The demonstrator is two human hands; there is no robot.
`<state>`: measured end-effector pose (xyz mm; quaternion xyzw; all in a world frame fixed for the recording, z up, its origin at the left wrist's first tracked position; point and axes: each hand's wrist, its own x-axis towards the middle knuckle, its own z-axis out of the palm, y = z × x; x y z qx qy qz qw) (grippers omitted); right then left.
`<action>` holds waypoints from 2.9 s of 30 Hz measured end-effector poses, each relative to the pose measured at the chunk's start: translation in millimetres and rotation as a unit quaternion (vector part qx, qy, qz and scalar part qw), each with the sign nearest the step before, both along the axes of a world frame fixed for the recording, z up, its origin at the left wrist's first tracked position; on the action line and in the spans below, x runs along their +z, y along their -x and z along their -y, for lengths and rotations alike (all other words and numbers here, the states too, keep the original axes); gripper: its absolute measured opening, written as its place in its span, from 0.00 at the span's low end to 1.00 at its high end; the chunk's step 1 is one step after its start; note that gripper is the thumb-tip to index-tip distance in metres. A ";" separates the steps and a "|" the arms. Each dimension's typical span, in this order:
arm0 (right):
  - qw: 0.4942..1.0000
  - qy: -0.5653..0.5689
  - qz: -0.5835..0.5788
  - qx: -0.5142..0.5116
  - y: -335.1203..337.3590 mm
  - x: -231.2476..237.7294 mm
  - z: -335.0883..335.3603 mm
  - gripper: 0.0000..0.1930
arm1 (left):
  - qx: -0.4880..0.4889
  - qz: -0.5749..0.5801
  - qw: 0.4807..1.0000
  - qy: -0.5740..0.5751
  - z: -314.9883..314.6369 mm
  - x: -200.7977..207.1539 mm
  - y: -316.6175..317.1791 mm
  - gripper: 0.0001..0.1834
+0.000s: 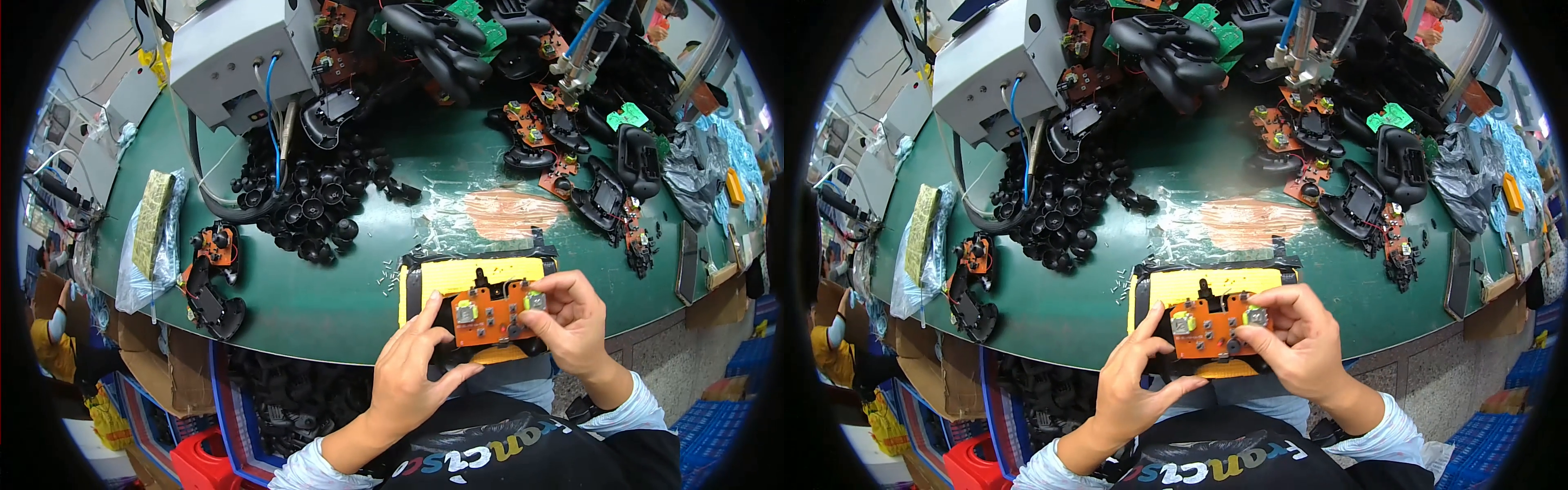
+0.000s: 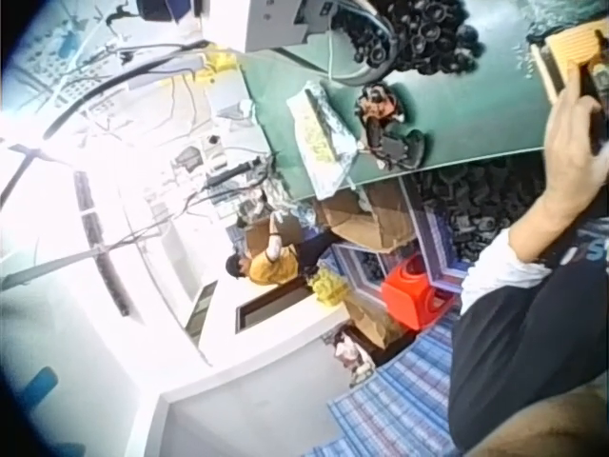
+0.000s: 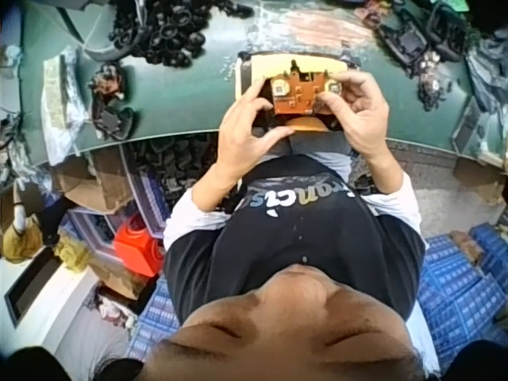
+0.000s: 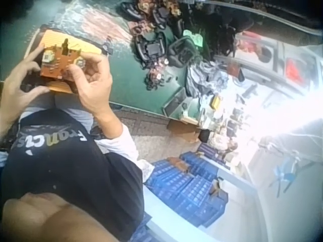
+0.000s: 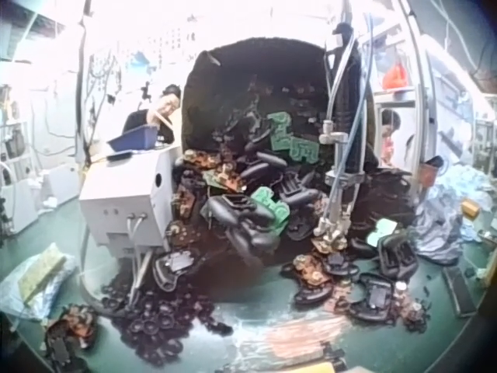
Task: Assembling the internal circuit boards and plastic shells of game controllers using a jig and pneumatic tool.
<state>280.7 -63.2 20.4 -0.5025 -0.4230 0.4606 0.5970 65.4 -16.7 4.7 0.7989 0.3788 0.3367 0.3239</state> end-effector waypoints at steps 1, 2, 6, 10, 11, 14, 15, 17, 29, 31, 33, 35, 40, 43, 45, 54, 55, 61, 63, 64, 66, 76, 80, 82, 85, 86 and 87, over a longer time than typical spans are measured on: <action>0.999 0.001 0.046 0.018 1.2 -1.8 0.5 0.15 | 0.014 0.020 1.000 0.009 1.7 0.1 -2.1 0.27; 0.995 0.001 0.091 0.036 2.1 -2.7 0.3 0.15 | 0.015 0.020 1.000 0.009 2.4 0.1 -2.8 0.27; 0.981 0.052 0.189 0.002 2.5 1.0 -0.5 0.15 | 0.011 0.011 0.999 -0.039 0.5 -1.7 -1.4 0.25; 0.919 -0.065 0.386 -0.038 0.8 7.5 -10.5 0.14 | -0.019 -0.014 0.989 -0.146 -0.6 -9.8 1.7 0.23; 0.881 -0.089 0.464 -0.030 -4.2 8.5 -13.1 0.14 | -0.020 -0.016 0.989 -0.145 -0.5 -8.4 1.5 0.22; 0.863 -0.088 0.497 -0.001 -20.5 3.5 -16.1 0.15 | -0.034 -0.027 0.987 -0.153 -2.8 -8.8 2.5 0.21; 0.872 -0.096 0.480 0.026 -28.4 1.9 -18.1 0.15 | -0.038 -0.026 0.987 -0.151 -3.3 -7.5 1.7 0.21; 0.885 -0.114 0.447 0.065 -36.9 -5.0 -20.7 0.15 | -0.043 -0.053 0.985 -0.156 -4.7 -3.4 -0.1 0.18; 0.813 -0.245 0.511 0.134 -35.5 -6.7 -28.9 0.17 | -0.073 -0.087 0.982 -0.152 -9.9 5.2 -0.5 0.17; 0.815 -0.207 0.516 0.167 -33.9 -4.3 -27.5 0.17 | -0.071 -0.084 0.983 -0.148 -9.7 3.7 -1.2 0.17; 0.811 -0.210 0.512 0.192 -36.6 -0.9 -34.0 0.17 | -0.073 -0.075 0.984 -0.144 -10.3 2.1 -1.3 0.16; 0.805 -0.208 0.512 0.215 -42.0 1.2 -40.3 0.18 | -0.068 -0.068 0.985 -0.141 -11.1 1.5 -0.9 0.16; 0.904 -0.119 0.330 0.244 -48.3 0.5 -40.6 0.22 | -0.064 -0.071 0.985 -0.146 -12.0 1.7 -1.2 0.16; 0.885 -0.121 0.357 0.274 -51.3 -0.9 -38.7 0.28 | -0.069 -0.054 0.985 -0.149 -13.7 1.1 -0.3 0.16; 0.870 -0.105 0.370 0.309 -55.4 1.4 -41.4 0.31 | -0.071 -0.049 0.986 -0.146 -13.8 0.7 0.8 0.16; 0.814 -0.108 0.520 0.235 -21.2 54.3 -97.0 0.22 | -0.058 -0.077 0.985 -0.145 -7.8 6.3 2.6 0.16; 0.801 -0.162 0.548 0.180 -1.2 48.7 -116.6 0.19 | -0.049 -0.093 0.985 -0.140 -6.3 11.4 4.8 0.18; 0.698 -0.004 0.695 0.172 28.2 22.1 -193.4 0.15 | -0.028 -0.084 0.990 -0.114 -38.5 31.6 19.5 0.17; 0.696 -0.102 0.687 0.183 28.8 33.5 -168.0 0.13 | 0.102 -0.118 0.965 -0.212 -67.2 36.6 36.9 0.14; 0.717 -0.111 0.668 0.164 24.9 45.7 -146.5 0.13 | 0.144 -0.167 0.945 -0.242 -79.3 39.1 42.5 0.14; 0.751 -0.134 0.632 0.134 6.9 54.9 -109.9 0.15 | 0.166 -0.195 0.934 -0.250 -104.7 28.1 48.1 0.16; 0.902 0.001 0.431 0.020 -56.4 12.6 -20.2 0.13 | 0.118 -0.104 0.969 -0.191 -128.2 18.2 51.6 0.08; 0.872 -0.038 0.487 -0.009 -61.1 5.9 -18.9 0.11 | 0.131 0.001 0.989 0.070 -104.8 33.7 52.9 0.05; 0.887 -0.032 0.460 0.001 -60.3 5.6 -18.6 0.11 | 0.116 0.196 0.949 0.216 -89.3 36.6 46.4 0.11; 0.898 -0.147 0.415 0.003 -57.6 19.3 -17.1 0.11 | 0.083 0.189 0.949 0.240 -70.0 40.0 47.9 0.18; 0.898 -0.148 0.413 0.003 -54.8 21.7 -17.1 0.11 | 0.072 0.174 0.950 0.250 -65.6 39.5 48.5 0.16; 0.903 -0.149 0.401 0.022 -49.7 23.3 -17.3 0.11 | 0.083 0.177 0.942 0.272 -59.1 43.0 44.9 0.16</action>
